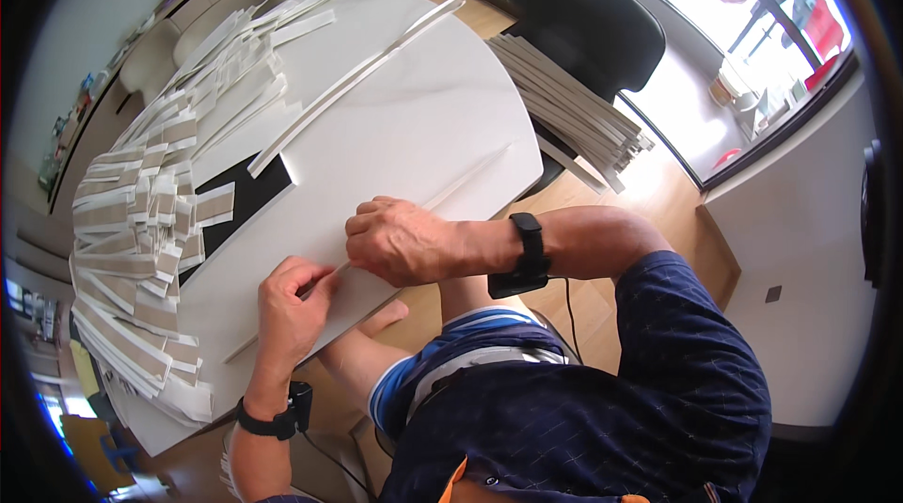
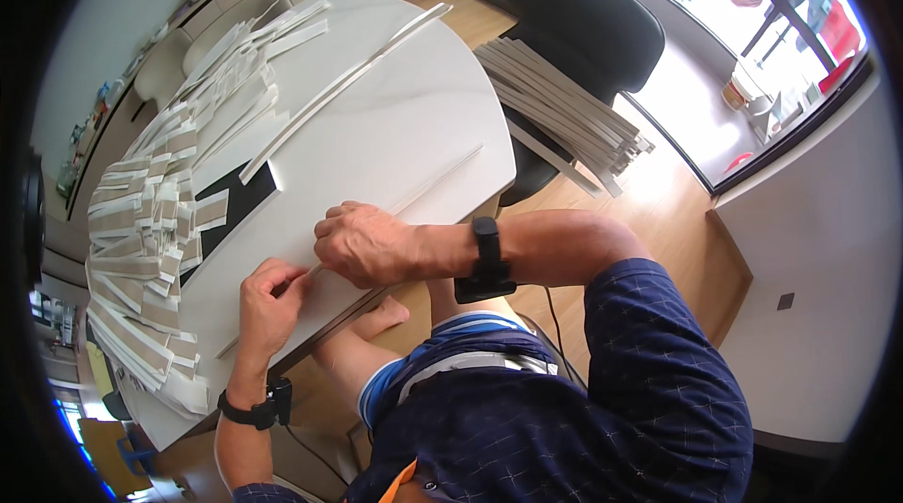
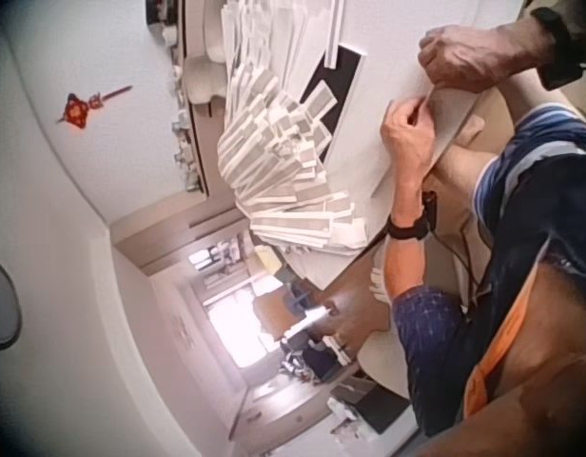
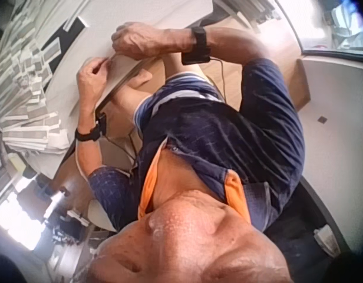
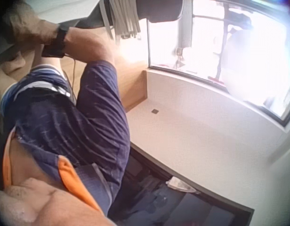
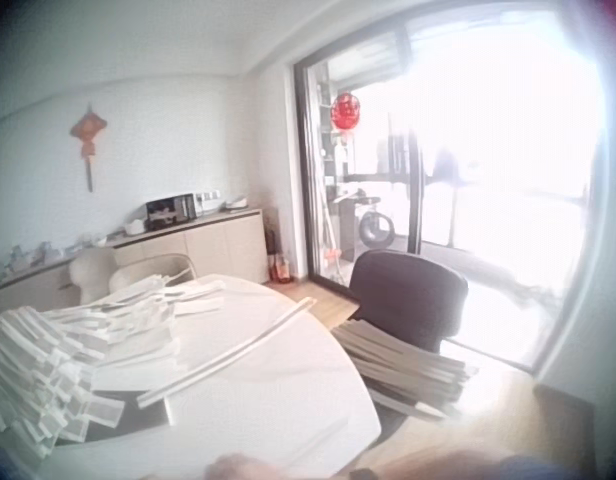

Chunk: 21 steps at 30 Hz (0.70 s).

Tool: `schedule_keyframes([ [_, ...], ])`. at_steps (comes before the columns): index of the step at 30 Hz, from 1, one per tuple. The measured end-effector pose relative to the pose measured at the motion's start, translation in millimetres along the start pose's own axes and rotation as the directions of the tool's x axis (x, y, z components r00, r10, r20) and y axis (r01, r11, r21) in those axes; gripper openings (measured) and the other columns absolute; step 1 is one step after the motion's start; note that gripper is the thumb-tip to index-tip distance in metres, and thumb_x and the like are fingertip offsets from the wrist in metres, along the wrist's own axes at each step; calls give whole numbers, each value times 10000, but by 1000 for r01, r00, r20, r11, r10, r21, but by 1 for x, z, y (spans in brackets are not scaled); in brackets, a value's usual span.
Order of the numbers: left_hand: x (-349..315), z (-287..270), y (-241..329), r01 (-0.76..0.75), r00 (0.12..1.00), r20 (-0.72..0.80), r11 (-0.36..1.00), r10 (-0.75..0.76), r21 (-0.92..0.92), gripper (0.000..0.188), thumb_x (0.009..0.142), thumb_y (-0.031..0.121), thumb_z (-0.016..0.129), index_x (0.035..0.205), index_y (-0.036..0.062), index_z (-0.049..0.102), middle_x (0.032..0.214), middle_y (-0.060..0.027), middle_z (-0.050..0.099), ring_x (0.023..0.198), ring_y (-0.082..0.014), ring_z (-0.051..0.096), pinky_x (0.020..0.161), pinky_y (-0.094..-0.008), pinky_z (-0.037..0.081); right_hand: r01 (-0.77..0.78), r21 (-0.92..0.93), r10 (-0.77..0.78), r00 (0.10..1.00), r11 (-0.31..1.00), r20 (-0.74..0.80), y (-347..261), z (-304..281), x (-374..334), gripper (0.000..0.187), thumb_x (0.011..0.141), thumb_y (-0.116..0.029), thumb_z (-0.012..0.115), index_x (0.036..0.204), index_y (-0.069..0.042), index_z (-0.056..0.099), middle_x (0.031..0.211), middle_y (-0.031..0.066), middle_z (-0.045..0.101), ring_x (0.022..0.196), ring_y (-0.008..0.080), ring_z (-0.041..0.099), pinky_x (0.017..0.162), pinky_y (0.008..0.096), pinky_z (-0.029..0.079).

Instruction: The person folds and presses several white blind slats along a pre-creased line by hand on a white table.

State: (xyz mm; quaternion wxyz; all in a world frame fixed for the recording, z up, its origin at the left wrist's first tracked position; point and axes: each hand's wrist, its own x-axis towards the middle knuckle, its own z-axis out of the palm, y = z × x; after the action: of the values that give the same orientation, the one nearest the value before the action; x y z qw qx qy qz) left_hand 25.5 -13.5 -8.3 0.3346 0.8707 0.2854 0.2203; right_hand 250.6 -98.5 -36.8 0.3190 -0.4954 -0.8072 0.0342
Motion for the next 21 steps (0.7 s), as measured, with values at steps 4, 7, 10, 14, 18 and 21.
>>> schedule_keyframes([
  [4,-6,-2,6,-16,999,-43,999,18,47,45,898,-23,743,924,-59,737,828,-121,681,697,-193,632,642,-314,495,23,13,-23,1000,1000,-1,-5,1,3,123,861,-141,685,764,-67,680,898,93,673,921,310,663,887,427,537],
  [7,-10,3,7,-80,993,-74,992,88,100,33,887,-46,739,918,-54,733,845,-134,678,713,-234,642,654,-337,503,54,-30,-54,998,998,16,-5,-3,-3,121,860,-159,682,766,-82,681,898,76,655,921,296,650,877,422,532],
  [10,-18,9,14,-148,981,-91,965,171,215,74,863,-68,741,930,-37,738,872,-138,677,773,-291,654,705,-378,522,94,-55,-94,996,994,2,-3,-2,-16,108,862,-174,674,785,-98,682,925,60,635,947,277,635,876,411,524],
  [14,-26,14,16,-174,965,-126,924,229,341,141,829,-76,755,951,-7,750,906,-126,679,874,-344,651,780,-429,532,107,-137,-110,994,985,-14,-8,0,-24,85,870,-190,670,853,-110,695,1009,55,636,1018,257,624,895,396,514],
  [18,-27,13,14,-171,965,-133,928,225,331,150,826,-67,768,961,-5,748,931,-127,681,879,-338,654,782,-419,536,71,-169,-70,997,983,7,-11,-2,-23,91,874,-198,675,873,-113,709,1029,52,645,1029,261,626,902,396,513],
  [21,-27,13,15,-140,975,-127,947,182,289,183,822,-72,772,991,-5,750,965,-130,679,883,-337,653,795,-412,541,49,-158,-52,999,986,-14,-11,-1,-23,92,867,-202,680,866,-116,712,1024,48,643,1024,259,625,906,397,512],
])
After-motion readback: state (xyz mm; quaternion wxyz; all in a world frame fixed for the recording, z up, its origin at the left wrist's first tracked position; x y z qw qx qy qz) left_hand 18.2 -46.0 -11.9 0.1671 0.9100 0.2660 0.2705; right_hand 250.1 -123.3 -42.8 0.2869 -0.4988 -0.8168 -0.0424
